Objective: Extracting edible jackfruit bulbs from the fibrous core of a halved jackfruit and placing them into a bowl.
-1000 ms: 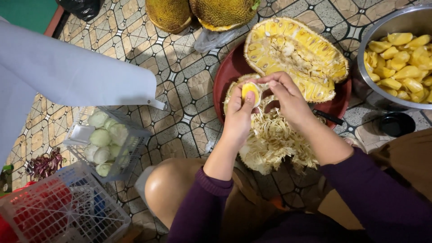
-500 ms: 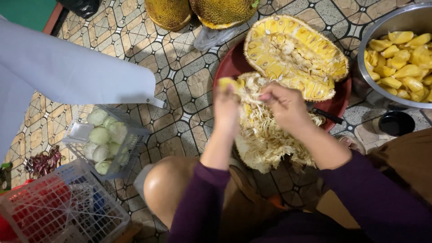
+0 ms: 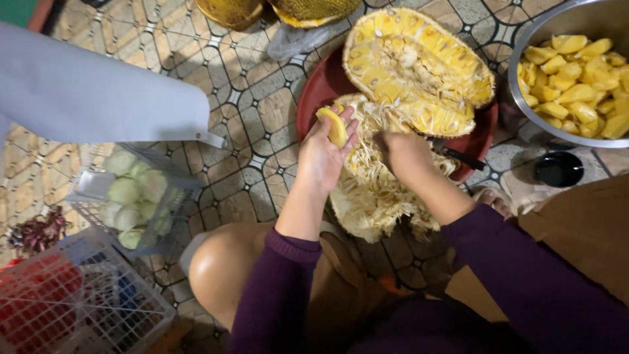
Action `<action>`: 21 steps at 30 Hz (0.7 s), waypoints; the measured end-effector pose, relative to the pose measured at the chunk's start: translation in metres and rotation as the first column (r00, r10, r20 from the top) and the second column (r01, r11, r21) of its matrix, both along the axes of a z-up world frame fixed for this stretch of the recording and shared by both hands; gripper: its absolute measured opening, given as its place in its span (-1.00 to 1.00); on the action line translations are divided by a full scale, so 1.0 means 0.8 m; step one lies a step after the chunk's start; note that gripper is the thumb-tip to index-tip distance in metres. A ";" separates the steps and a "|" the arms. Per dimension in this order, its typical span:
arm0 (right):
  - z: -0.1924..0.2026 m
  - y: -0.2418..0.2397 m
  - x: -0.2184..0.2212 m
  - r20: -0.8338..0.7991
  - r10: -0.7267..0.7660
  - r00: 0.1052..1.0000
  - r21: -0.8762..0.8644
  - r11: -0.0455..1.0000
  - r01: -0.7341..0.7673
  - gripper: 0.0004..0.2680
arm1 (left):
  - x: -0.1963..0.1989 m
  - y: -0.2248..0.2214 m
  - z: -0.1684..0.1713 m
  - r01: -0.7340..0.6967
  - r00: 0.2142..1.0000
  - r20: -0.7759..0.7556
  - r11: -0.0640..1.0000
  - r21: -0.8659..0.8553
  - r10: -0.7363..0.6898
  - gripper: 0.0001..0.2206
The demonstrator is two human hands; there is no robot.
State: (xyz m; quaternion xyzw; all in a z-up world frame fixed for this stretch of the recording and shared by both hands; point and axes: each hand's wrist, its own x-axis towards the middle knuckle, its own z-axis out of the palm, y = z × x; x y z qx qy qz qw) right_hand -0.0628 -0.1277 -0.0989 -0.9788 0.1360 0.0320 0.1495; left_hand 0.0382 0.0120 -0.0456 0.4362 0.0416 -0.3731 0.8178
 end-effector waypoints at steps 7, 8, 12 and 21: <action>0.028 0.003 0.015 0.621 -0.370 0.691 0.717 0.624 -0.311 -0.91 | -0.004 -0.010 0.005 0.060 0.992 -0.098 0.989 -0.133 -0.074 -0.63; 0.027 0.005 0.014 0.721 -0.264 0.640 0.580 0.736 -0.349 -0.88 | -0.005 -0.009 0.004 0.046 0.989 -0.131 0.982 -0.185 -0.071 -0.64; 0.029 0.009 0.013 0.774 -0.242 0.586 0.501 0.800 -0.331 -0.91 | 0.000 -0.009 -0.030 0.071 0.982 -0.147 0.951 -0.301 -0.120 -0.63; -0.015 0.004 0.016 0.799 -0.100 0.593 0.237 0.959 -0.158 -0.97 | -0.014 -0.017 -0.011 0.017 0.975 -0.213 0.972 -0.235 -0.069 -0.62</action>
